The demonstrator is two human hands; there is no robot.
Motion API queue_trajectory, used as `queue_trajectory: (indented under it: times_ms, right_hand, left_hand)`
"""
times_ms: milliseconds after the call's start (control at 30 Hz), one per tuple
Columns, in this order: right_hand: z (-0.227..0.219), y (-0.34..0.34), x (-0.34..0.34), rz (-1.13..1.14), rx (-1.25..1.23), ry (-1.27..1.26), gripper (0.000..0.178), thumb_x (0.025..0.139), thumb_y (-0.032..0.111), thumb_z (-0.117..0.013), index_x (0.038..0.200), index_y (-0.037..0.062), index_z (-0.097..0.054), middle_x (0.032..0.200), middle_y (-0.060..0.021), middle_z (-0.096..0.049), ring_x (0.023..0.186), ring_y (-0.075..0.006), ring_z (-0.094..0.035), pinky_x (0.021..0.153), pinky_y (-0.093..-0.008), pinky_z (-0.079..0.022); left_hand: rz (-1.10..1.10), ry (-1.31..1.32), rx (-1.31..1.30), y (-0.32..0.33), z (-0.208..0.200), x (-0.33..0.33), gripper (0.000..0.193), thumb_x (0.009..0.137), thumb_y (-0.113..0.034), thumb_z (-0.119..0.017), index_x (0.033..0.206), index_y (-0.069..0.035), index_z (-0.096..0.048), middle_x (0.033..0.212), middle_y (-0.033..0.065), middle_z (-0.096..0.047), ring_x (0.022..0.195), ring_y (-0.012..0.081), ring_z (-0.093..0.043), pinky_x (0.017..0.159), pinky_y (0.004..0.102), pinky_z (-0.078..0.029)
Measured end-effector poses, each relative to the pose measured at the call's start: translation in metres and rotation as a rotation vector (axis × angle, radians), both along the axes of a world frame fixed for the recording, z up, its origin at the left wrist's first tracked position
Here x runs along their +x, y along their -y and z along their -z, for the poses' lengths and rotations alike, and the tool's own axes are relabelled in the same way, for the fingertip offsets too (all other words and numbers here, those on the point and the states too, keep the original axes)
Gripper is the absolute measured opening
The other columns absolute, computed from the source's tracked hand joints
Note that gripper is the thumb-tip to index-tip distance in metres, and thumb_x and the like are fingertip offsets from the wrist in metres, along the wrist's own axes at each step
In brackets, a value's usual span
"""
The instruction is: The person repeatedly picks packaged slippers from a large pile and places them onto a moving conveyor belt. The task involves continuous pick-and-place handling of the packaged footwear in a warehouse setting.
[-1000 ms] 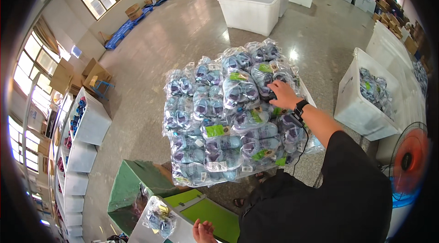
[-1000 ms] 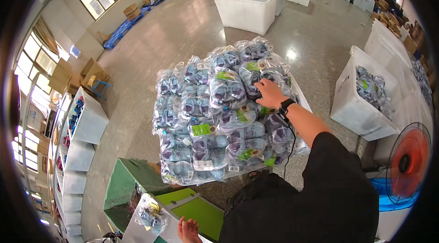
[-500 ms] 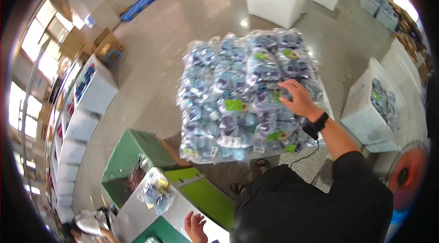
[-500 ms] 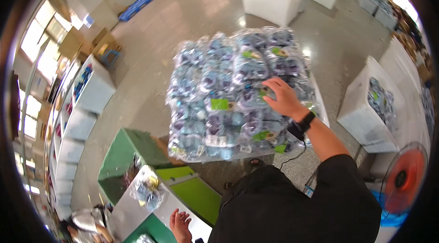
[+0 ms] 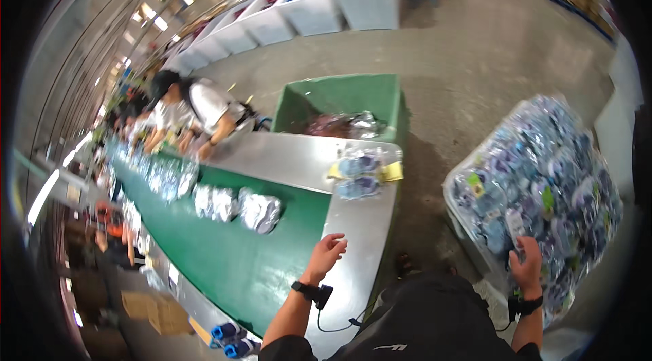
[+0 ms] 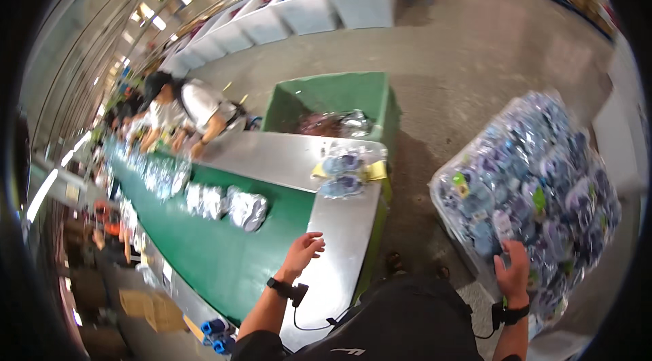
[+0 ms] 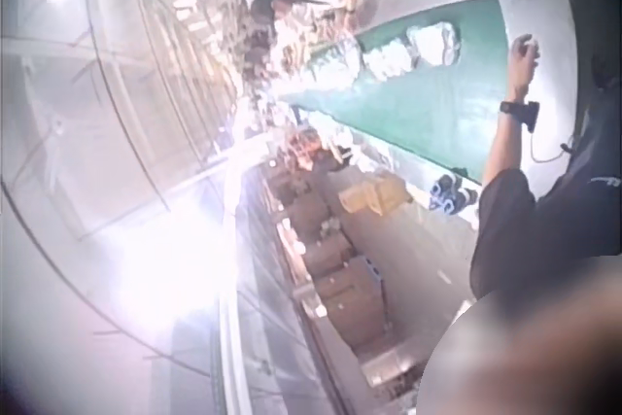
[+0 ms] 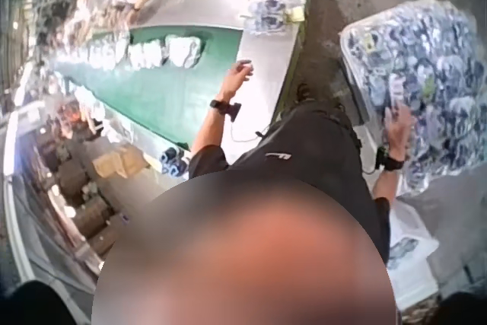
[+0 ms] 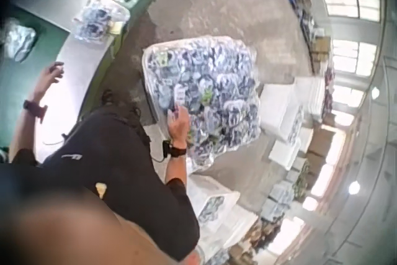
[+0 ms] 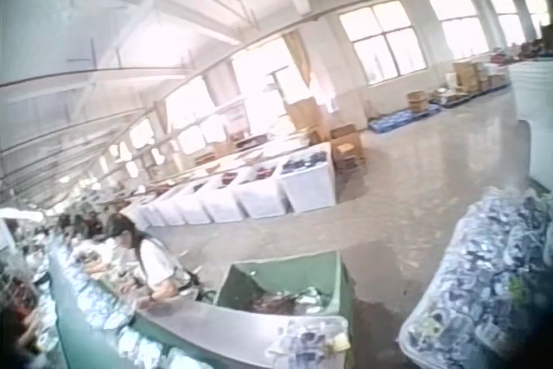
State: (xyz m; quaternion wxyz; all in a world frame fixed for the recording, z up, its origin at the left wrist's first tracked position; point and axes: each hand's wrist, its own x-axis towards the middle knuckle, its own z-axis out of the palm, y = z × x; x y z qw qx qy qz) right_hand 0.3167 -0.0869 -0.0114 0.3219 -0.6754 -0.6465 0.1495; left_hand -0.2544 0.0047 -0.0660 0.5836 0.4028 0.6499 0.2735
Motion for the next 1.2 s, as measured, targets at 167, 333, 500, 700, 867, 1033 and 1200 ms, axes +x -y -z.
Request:
queue_trajectory:
  times_ms: [167,333,500,700,867,1033,1200]
  right_hand:
    - [0.006,-0.033,-0.041,-0.138,-0.073,0.018,0.043,0.08,0.0,-0.072,0.122,-0.0002,-0.065,0.109,-0.0168,-0.065,0.099,-0.0326,-0.067,0.085,-0.0396,-0.054]
    - [0.008,-0.059,-0.072,-0.173,-0.097,0.056,0.041,0.08,0.004,-0.072,0.12,-0.0006,-0.065,0.106,-0.0177,-0.065,0.095,-0.036,-0.066,0.085,-0.0421,-0.053]
    - [0.012,-0.063,-0.095,-0.162,-0.12,0.096,0.04,0.081,0.006,-0.07,0.12,-0.0003,-0.064,0.101,-0.0166,-0.063,0.093,-0.034,-0.063,0.084,-0.042,-0.051]
    - [0.016,-0.05,-0.11,-0.069,-0.248,0.119,0.043,0.082,0.004,-0.07,0.124,-0.0009,-0.063,0.102,-0.0165,-0.062,0.092,-0.0327,-0.063,0.083,-0.041,-0.05]
    - [0.013,-0.049,-0.122,-0.12,-0.252,0.134,0.045,0.08,0.0,-0.071,0.124,-0.0008,-0.063,0.103,-0.0163,-0.063,0.093,-0.0327,-0.064,0.084,-0.041,-0.052]
    - [0.008,-0.054,-0.135,-0.156,-0.303,0.155,0.046,0.08,0.001,-0.073,0.125,0.0007,-0.064,0.102,-0.0155,-0.065,0.09,-0.0326,-0.065,0.084,-0.0405,-0.053]
    - [0.001,-0.057,-0.141,-0.205,-0.334,0.126,0.044,0.081,0.003,-0.074,0.124,0.0017,-0.065,0.103,-0.0153,-0.067,0.091,-0.0322,-0.068,0.083,-0.0397,-0.056]
  left_hand:
    - [-0.246,-0.325,0.155,-0.01,0.05,-0.096,0.046,0.093,-0.031,-0.079,0.125,0.002,-0.07,0.105,0.015,-0.075,0.095,0.0211,-0.07,0.079,0.0359,-0.057]
    - [-0.408,-0.763,0.273,-0.029,0.111,-0.164,0.053,0.087,-0.032,-0.08,0.127,0.001,-0.068,0.116,0.0234,-0.072,0.109,0.0374,-0.068,0.095,0.0463,-0.055]
    - [-0.518,-0.957,0.245,-0.058,0.144,-0.217,0.061,0.084,-0.036,-0.081,0.131,0.001,-0.067,0.128,0.026,-0.068,0.126,0.0423,-0.059,0.111,0.0478,-0.046]
    - [-0.564,-1.003,0.111,-0.092,0.147,-0.267,0.074,0.085,-0.04,-0.079,0.145,-0.002,-0.058,0.158,0.0265,-0.046,0.151,0.0412,-0.039,0.123,0.0568,-0.03]
    - [-0.302,-1.052,0.089,-0.068,0.16,-0.239,0.085,0.089,-0.039,-0.077,0.157,0.0,-0.043,0.164,0.0247,-0.04,0.156,0.0444,-0.029,0.126,0.061,-0.022]
    - [-0.181,-0.977,0.349,-0.002,0.181,-0.158,0.09,0.092,-0.04,-0.077,0.157,0.006,-0.038,0.165,0.0279,-0.033,0.156,0.0482,-0.026,0.127,0.0558,-0.025]
    - [-0.892,0.421,0.151,0.035,0.188,-0.095,0.062,0.109,-0.038,-0.06,0.152,0.004,-0.046,0.147,0.018,-0.059,0.137,0.0281,-0.055,0.119,0.0434,-0.039]
